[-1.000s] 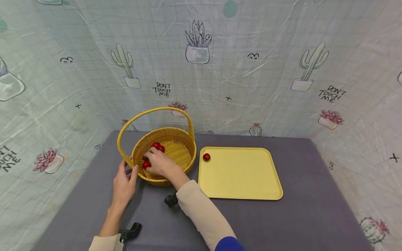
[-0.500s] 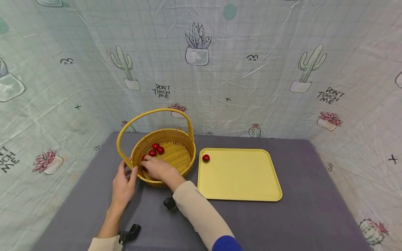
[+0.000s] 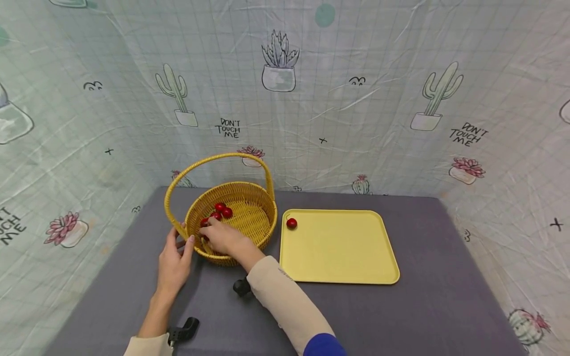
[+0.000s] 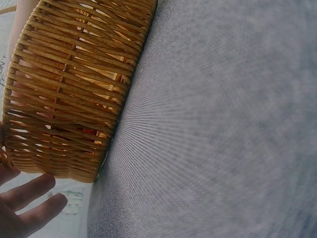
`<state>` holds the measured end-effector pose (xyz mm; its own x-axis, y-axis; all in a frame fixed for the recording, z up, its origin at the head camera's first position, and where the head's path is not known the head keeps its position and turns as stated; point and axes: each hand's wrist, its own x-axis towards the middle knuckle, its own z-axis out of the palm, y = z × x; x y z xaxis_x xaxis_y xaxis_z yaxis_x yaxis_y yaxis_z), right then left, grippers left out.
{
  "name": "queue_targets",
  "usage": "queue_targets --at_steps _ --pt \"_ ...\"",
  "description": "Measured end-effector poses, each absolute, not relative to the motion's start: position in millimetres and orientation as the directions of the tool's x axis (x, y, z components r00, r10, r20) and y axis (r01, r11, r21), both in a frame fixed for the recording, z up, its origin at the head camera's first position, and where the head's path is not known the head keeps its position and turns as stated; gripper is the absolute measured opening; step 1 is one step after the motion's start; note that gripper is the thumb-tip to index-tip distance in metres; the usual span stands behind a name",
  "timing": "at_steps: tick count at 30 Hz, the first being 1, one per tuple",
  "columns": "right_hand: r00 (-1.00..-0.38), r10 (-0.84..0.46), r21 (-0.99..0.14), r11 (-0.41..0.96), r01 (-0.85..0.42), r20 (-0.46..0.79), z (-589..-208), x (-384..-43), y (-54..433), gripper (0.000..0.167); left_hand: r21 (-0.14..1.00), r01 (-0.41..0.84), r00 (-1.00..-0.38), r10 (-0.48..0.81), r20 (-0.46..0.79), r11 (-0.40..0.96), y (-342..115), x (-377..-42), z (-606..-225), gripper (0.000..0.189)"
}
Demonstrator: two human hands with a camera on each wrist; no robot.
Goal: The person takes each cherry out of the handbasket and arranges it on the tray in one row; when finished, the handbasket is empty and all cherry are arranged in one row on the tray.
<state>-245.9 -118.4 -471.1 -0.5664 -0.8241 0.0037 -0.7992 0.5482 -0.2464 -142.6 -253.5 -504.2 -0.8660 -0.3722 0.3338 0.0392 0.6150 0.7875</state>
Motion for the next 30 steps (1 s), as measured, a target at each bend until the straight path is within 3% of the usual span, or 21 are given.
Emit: queue_targets --at_steps 9,22,30 --pt "-0.616 -0.787 -0.380 0.563 -0.733 0.021 -454.7 -244.7 -104.2 0.034 0.785 0.045 -0.868 -0.364 0.337 0.618 -253.9 -142.0 -503.5 0.058" --pt "-0.634 -0.753 -0.482 0.495 -0.723 0.176 -433.9 -241.6 -68.9 0.036 0.786 0.043 -0.875 -0.356 0.328 0.617 -256.6 -141.9 -502.5 0.060" --pt "-0.698 -0.667 -0.585 0.466 -0.663 0.260 -426.6 -241.7 -42.2 0.030 0.791 0.035 -0.885 -0.349 0.309 0.611 -255.0 -140.9 -501.4 0.062"
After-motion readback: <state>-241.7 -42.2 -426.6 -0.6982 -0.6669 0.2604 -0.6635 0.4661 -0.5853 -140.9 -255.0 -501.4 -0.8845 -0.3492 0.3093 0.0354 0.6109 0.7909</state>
